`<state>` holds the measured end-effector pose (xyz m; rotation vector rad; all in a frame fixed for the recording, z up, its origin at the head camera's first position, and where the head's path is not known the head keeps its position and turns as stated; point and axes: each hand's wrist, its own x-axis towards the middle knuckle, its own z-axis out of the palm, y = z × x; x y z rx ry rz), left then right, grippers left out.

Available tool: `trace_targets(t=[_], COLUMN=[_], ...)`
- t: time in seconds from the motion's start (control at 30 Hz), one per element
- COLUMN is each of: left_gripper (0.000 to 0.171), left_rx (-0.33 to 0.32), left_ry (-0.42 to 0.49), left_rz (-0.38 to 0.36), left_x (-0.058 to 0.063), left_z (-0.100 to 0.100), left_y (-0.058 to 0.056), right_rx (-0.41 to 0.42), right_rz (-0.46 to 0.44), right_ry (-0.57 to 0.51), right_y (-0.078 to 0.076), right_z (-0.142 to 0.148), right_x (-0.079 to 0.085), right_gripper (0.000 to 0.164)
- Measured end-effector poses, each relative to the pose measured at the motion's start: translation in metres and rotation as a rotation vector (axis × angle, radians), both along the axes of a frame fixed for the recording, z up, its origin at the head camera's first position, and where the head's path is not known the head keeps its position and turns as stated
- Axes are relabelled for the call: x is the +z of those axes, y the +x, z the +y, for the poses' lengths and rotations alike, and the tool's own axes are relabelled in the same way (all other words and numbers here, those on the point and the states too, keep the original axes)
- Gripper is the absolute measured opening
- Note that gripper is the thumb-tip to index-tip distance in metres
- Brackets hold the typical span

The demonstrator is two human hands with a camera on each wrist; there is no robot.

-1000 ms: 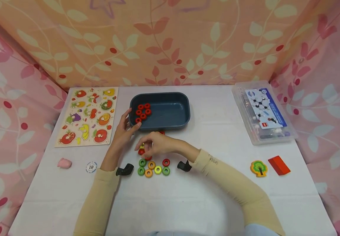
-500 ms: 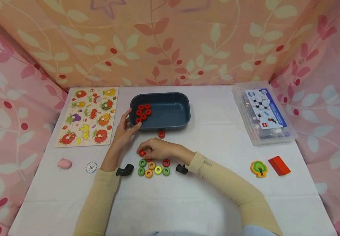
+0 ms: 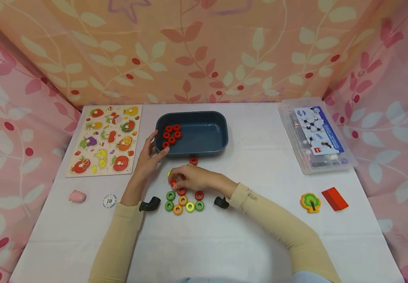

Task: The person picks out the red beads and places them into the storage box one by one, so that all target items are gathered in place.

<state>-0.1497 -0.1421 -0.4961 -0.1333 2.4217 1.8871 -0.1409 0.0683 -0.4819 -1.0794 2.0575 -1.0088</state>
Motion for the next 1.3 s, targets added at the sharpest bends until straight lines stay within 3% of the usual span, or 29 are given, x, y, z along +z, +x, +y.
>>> trace_targets(t=[0.33, 0.47, 0.6, 0.8, 1.03, 1.3], left_gripper=[0.077, 0.075, 0.075, 0.075, 0.076, 0.075], left_rx=[0.004, 0.003, 0.003, 0.007, 0.004, 0.012], left_ry=[-0.013, -0.008, -0.011, -0.029, -0.031, -0.025], left_rz=[-0.001, -0.015, -0.026, -0.042, -0.052, -0.056], left_x=[-0.001, -0.002, -0.002, -0.001, 0.0, 0.001], left_z=[0.0, -0.001, -0.001, 0.0, 0.0, -0.001], left_y=[0.0, 0.0, 0.0, -0.001, -0.002, -0.002], right_rx=[-0.057, -0.134, -0.269, -0.417, -0.461, -0.449], right_rz=[-0.009, 0.007, 0.06, 0.12, 0.085, 0.123], right_ry=[-0.149, -0.24, -0.297, -0.228, -0.07, -0.001], right_y=[-0.018, -0.03, -0.046, -0.073, -0.091, -0.101], right_z=[0.014, 0.021, 0.027, 0.03, 0.023, 0.008], right_x=[0.025, 0.04, 0.047, 0.036, 0.019, 0.009], right_gripper=[0.029, 0.031, 0.029, 0.029, 0.026, 0.017])
